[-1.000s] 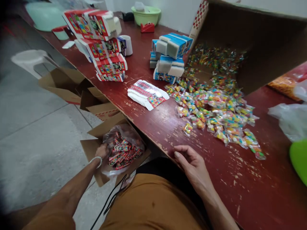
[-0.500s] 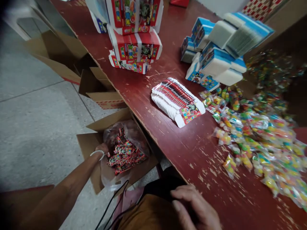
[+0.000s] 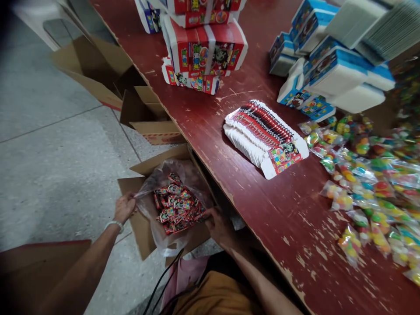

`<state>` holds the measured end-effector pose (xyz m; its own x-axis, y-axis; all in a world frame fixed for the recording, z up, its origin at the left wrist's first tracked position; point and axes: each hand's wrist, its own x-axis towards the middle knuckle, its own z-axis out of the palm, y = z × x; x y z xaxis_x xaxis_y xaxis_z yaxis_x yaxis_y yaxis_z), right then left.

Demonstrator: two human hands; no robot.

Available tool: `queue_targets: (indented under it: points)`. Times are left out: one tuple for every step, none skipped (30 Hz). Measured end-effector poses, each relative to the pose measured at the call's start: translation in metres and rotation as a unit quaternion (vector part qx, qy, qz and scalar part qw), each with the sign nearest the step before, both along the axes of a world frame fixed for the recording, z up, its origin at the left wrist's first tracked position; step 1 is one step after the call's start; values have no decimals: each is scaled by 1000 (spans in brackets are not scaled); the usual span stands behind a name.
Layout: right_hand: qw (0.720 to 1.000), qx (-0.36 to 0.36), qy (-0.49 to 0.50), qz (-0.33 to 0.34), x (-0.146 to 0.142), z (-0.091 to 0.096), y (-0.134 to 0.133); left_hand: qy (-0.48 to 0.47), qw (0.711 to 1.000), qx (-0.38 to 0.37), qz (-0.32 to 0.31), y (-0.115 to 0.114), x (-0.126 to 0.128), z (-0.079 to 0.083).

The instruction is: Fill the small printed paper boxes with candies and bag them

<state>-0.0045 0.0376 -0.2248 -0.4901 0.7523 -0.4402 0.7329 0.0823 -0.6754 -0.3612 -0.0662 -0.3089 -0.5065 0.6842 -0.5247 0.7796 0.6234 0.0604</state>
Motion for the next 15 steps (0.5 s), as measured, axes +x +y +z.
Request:
queue_targets:
  points:
    - [1000,-7,-4,-1,0,-5,0,10,1000,1,1,-2,2,1]
    - [1000,-17,-5,-1,1,-9,0,22,1000,4,0,-2,4,2]
    - [1000,-27,-8,-1,2,-12,-2,35,999,9,-4,1,8,2]
    - [999,-35,-12,-2,3,-14,-3,48,999,15,-10,6,14,1]
    - [999,-41,-16,-2,4,-16,-5,57,998,23,-21,14,20,-1]
    - [999,-47,-20,-1,6,-17,-7,62,997,32,-36,23,27,-4]
    - [998,-53,-23,0,7,-19,-8,57,996,43,-57,33,34,-8]
    - [998,-59,-26,0,10,-19,-10,46,994,52,-80,43,40,-12]
    - [998,-64,-29,0,12,-20,-12,32,992,61,-102,53,45,-16]
    - [997,-68,-33,-1,16,-20,-13,19,990,68,-119,61,48,-21]
    - [997,-71,-37,-5,20,-20,-14,8,989,71,-130,69,49,-25]
    - [996,-73,-43,-9,25,-21,-15,0,988,72,-135,75,48,-29]
    - [996,-75,-50,-16,31,-21,-16,-4,989,69,-134,81,45,-33]
    - [995,-77,-57,-23,36,-22,-16,-8,990,62,-129,87,39,-37]
    - [994,-80,-63,-30,41,-24,-16,-12,991,54,-121,93,33,-41]
